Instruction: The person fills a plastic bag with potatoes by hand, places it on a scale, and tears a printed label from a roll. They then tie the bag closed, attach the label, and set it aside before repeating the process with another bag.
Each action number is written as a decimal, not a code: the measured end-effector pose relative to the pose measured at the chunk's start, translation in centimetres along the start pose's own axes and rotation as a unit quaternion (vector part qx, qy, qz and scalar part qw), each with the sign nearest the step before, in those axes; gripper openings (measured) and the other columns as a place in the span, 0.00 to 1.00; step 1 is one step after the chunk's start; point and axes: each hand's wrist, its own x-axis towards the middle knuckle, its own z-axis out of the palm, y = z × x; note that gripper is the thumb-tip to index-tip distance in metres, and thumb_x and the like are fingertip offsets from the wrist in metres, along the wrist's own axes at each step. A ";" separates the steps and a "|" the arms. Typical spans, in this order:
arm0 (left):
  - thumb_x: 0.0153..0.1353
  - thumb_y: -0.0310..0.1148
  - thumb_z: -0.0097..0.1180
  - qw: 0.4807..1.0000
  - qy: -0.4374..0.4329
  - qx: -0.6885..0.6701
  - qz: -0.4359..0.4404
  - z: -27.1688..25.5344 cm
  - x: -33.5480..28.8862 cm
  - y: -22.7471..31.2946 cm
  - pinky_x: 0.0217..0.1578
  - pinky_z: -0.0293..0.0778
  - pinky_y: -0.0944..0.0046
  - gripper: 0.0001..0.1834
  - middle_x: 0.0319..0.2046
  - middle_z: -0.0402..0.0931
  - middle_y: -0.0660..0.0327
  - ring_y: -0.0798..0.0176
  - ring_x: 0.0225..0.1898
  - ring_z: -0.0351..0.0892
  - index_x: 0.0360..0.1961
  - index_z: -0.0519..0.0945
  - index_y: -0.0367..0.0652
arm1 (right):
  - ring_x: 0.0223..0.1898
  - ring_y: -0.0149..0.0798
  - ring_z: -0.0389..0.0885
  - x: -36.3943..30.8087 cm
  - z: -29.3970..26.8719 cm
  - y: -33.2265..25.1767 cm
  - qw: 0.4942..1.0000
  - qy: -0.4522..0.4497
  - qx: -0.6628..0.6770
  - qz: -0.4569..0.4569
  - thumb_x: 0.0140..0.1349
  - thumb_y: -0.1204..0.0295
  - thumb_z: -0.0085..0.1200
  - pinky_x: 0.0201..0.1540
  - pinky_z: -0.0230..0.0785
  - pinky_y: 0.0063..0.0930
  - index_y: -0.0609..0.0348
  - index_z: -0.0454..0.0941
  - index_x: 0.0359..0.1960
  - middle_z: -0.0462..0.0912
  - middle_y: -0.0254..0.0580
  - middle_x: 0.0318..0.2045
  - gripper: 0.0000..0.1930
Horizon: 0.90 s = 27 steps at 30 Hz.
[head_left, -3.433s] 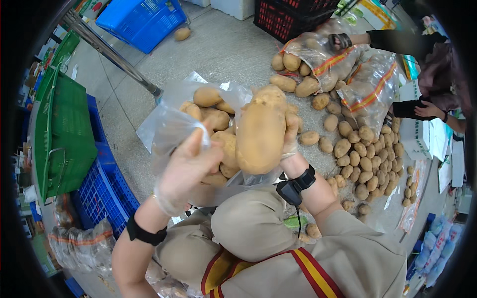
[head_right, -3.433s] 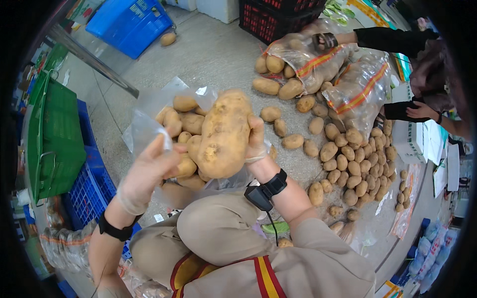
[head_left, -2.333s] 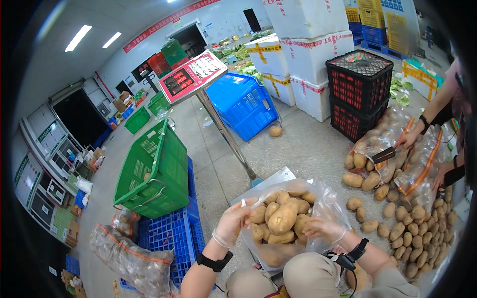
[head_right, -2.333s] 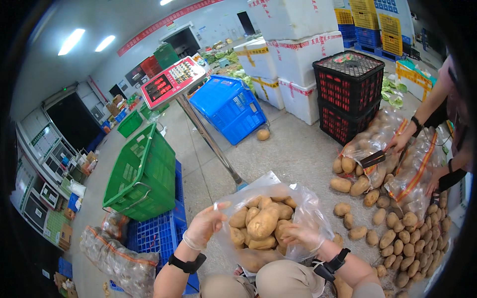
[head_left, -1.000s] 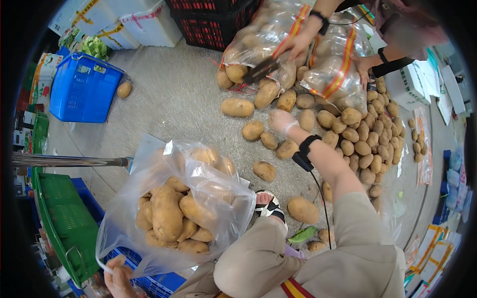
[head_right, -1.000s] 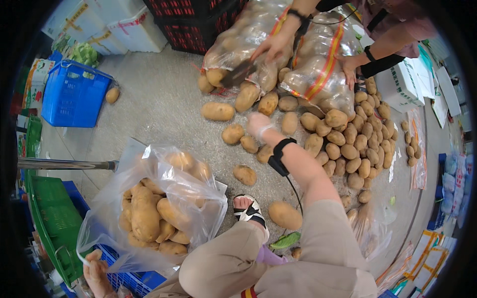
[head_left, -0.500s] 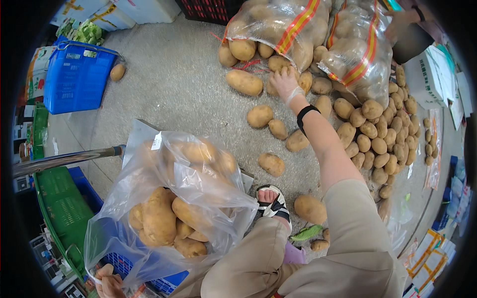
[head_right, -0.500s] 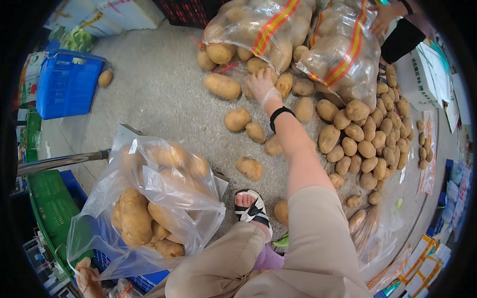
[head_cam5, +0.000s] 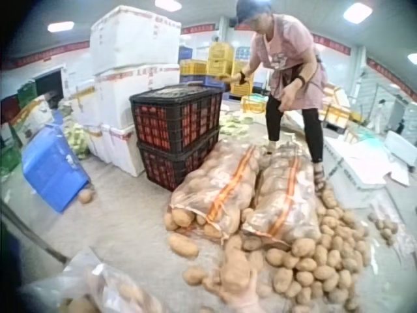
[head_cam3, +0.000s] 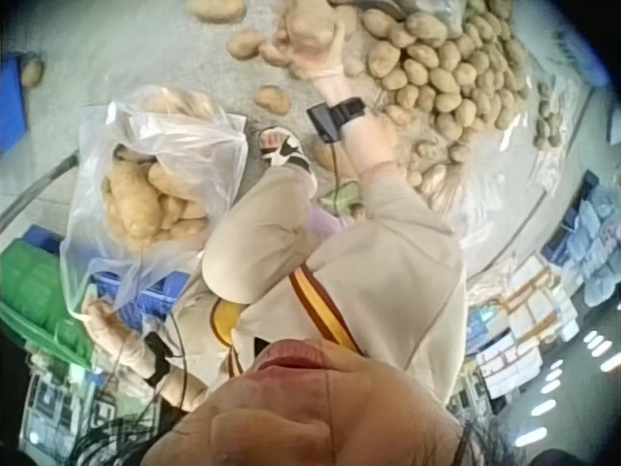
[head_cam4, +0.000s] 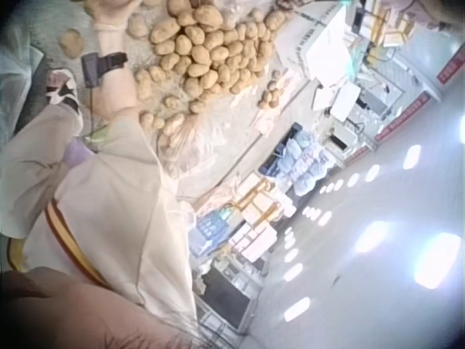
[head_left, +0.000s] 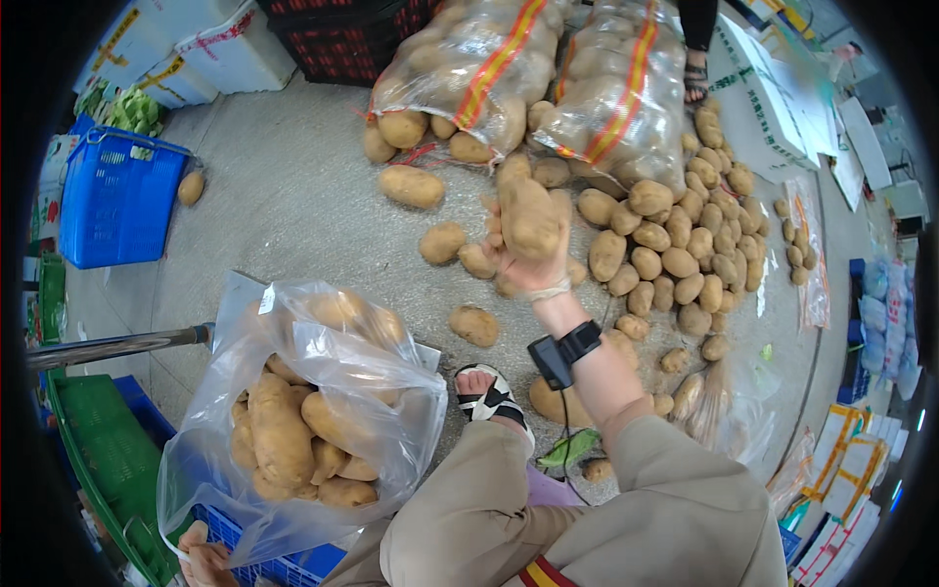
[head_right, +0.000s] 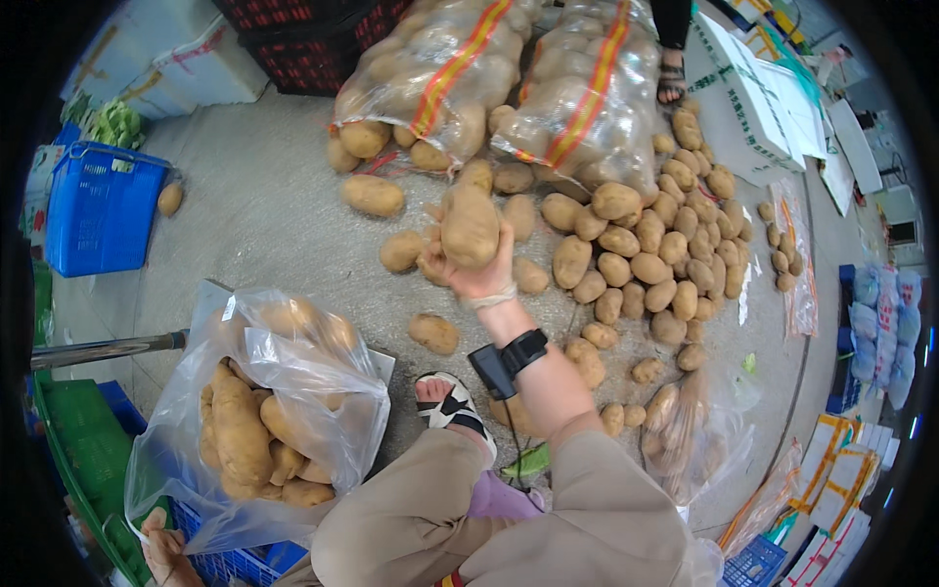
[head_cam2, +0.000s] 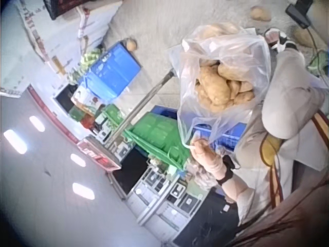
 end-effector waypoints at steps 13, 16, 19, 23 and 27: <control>0.58 0.44 0.53 0.995 -0.089 0.026 -0.021 -5.0 3.9 -4.3 0.28 0.55 0.75 0.21 0.20 0.60 0.73 0.77 0.24 0.56 0.44 0.75 0.36 | 0.38 0.48 0.76 -3.4 0.8 3.4 0.959 -0.088 0.267 0.032 0.58 0.51 0.48 0.52 0.68 0.49 0.66 0.46 0.64 0.77 0.49 0.40 0.41; 0.61 0.35 0.50 0.999 -0.001 -0.022 0.026 0.0 -0.1 -0.7 0.29 0.59 0.71 0.16 0.19 0.62 0.68 0.71 0.23 0.60 0.43 0.74 0.30 | 0.43 0.51 0.76 -3.3 0.1 4.3 0.968 -0.077 0.238 0.021 0.58 0.51 0.47 0.53 0.67 0.51 0.66 0.47 0.64 0.76 0.50 0.43 0.40; 0.59 0.42 0.52 1.000 0.013 0.013 0.007 -6.0 3.0 -5.1 0.27 0.55 0.76 0.22 0.19 0.56 0.74 0.78 0.22 0.55 0.46 0.74 0.33 | 0.53 0.52 0.72 -3.6 0.6 5.7 0.995 -0.007 0.094 -0.044 0.58 0.48 0.46 0.53 0.65 0.56 0.65 0.52 0.62 0.72 0.53 0.50 0.39; 0.63 0.36 0.48 0.992 -0.053 -0.113 0.034 -0.4 0.6 -1.1 0.19 0.52 0.78 0.25 0.15 0.54 0.74 0.79 0.15 0.53 0.55 0.64 0.27 | 0.57 0.50 0.67 -4.3 5.4 4.2 0.988 -0.113 0.024 0.101 0.59 0.47 0.46 0.55 0.64 0.53 0.64 0.55 0.62 0.68 0.51 0.55 0.38; 0.61 0.32 0.47 0.977 -0.094 -0.189 0.028 -0.4 -0.1 0.0 0.14 0.44 0.77 0.21 0.12 0.52 0.76 0.81 0.11 0.47 0.49 0.68 0.25 | 0.55 0.42 0.70 -3.0 15.7 9.9 0.911 -0.097 -0.332 0.224 0.55 0.56 0.55 0.56 0.64 0.36 0.60 0.53 0.63 0.69 0.48 0.55 0.38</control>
